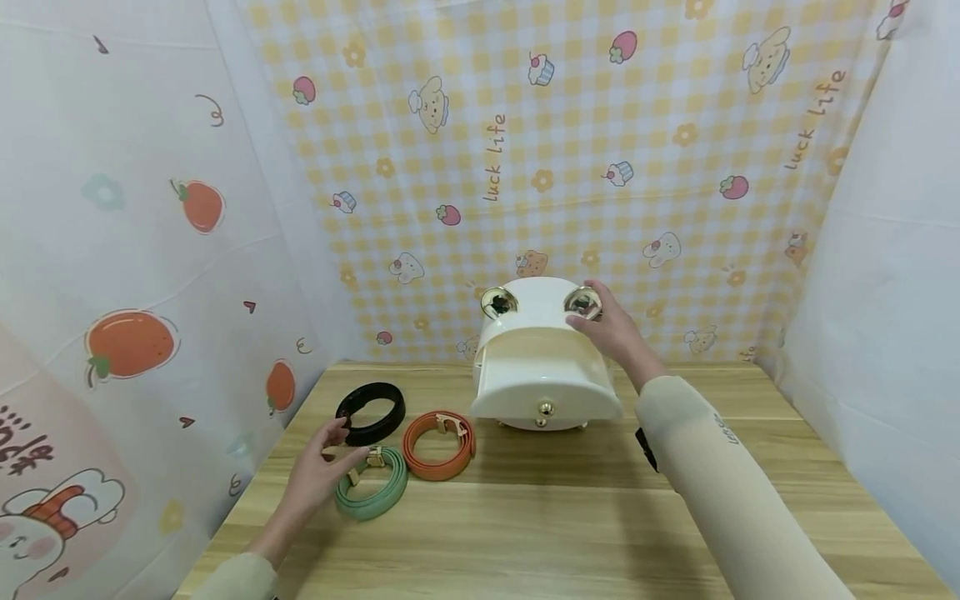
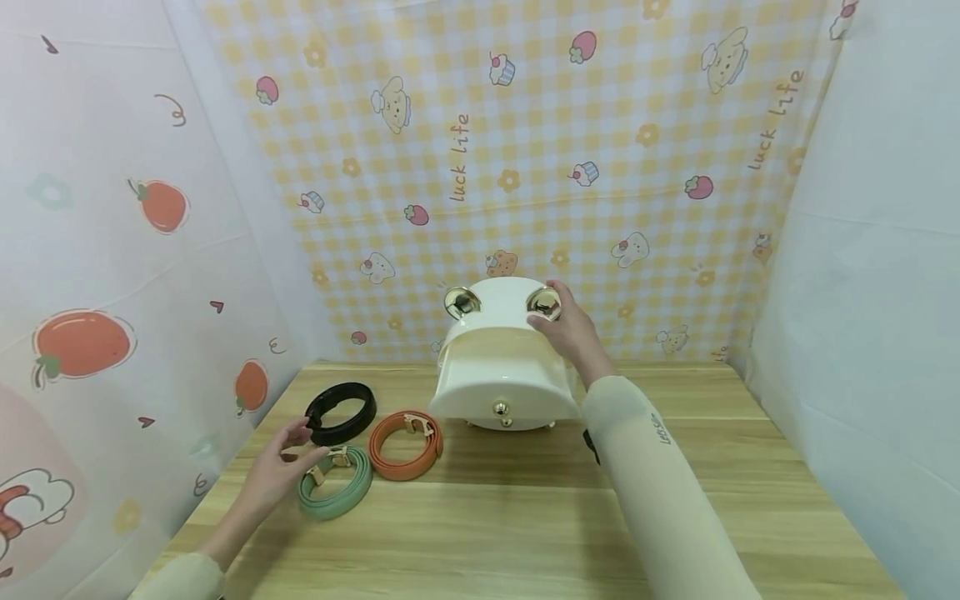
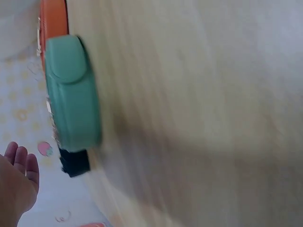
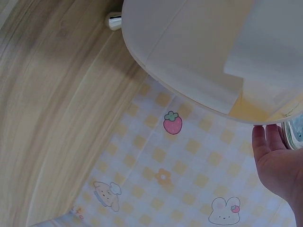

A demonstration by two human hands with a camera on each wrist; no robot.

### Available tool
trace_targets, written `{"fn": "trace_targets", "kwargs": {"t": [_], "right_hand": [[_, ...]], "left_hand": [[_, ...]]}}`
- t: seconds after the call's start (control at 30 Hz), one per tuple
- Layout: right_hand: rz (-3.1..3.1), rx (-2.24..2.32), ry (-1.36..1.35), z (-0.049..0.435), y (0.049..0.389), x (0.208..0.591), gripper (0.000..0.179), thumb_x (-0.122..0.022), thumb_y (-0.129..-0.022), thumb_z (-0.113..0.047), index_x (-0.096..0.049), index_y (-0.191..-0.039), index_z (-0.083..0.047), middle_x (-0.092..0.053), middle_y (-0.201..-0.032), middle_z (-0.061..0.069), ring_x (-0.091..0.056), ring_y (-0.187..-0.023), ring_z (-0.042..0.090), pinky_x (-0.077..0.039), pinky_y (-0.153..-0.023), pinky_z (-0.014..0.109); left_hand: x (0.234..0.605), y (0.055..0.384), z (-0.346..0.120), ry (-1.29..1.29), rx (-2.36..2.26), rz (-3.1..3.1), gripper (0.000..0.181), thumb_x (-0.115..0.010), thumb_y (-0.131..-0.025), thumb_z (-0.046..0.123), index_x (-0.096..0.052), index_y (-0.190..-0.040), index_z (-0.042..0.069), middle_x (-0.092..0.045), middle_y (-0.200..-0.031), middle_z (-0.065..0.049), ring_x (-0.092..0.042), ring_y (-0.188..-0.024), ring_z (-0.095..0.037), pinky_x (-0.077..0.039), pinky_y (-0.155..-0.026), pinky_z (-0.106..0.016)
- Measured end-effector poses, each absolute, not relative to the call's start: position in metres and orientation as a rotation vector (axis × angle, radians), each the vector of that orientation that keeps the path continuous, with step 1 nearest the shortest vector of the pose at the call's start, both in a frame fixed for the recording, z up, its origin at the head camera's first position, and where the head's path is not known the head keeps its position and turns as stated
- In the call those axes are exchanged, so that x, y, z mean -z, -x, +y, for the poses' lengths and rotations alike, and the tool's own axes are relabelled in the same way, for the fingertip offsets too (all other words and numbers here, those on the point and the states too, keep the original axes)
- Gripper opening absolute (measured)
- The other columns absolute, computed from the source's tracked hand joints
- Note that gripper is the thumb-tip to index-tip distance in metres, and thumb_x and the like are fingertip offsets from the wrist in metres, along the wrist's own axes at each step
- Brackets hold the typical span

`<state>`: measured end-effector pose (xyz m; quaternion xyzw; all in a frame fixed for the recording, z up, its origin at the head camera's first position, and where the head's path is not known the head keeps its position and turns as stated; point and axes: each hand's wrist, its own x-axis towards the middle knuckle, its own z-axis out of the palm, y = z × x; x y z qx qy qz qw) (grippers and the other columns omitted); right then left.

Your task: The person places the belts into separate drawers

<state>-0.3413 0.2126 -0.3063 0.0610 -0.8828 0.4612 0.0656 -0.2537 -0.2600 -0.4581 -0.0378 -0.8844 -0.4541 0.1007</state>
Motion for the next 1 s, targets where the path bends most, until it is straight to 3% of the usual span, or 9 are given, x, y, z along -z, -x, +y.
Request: {"fn": "trace_targets", "kwargs": {"t": [0.57, 0.83, 1.0], "right_hand": [[-2.656, -1.399, -0.183, 0.212, 0.34, 0.306, 0.078, -0.062, -0.099, -0.032, -0.013, -0.159, -0.026, -0.037, -0.151, 0.026, -0.04, -0.132, 0.048, -0.03, -0.108, 0.063], [-2.65, -1.411, -0.189, 0.212, 0.34, 0.306, 0.079, -0.062, -0.099, -0.032, -0.012, -0.16, -0.026, -0.035, -0.152, 0.026, -0.039, -0.133, 0.047, -0.029, -0.109, 0.063], [-2.655, -1.406, -0.193, 0.212, 0.34, 0.307, 0.079, -0.062, -0.099, -0.033, -0.012, -0.16, -0.026, -0.036, -0.152, 0.026, -0.039, -0.133, 0.047, -0.029, -0.108, 0.063]], "left_hand": [[0.491, 0.247, -0.29, 0.044, 1.293, -2.857, 0.088, -0.074, -0.09, 0.035, -0.026, -0.152, -0.005, -0.046, -0.14, -0.029, -0.047, -0.125, -0.046, -0.041, -0.101, -0.058], [0.502, 0.246, -0.293, 0.088, 1.327, -2.874, 0.093, -0.078, -0.086, 0.033, -0.025, -0.151, -0.007, -0.052, -0.134, -0.023, -0.051, -0.121, -0.038, -0.041, -0.102, -0.052], [0.505, 0.243, -0.294, 0.165, 1.356, -2.876, 0.097, -0.079, -0.085, 0.031, -0.021, -0.151, -0.011, -0.042, -0.143, -0.033, -0.044, -0.129, -0.046, -0.035, -0.107, -0.056]]}}
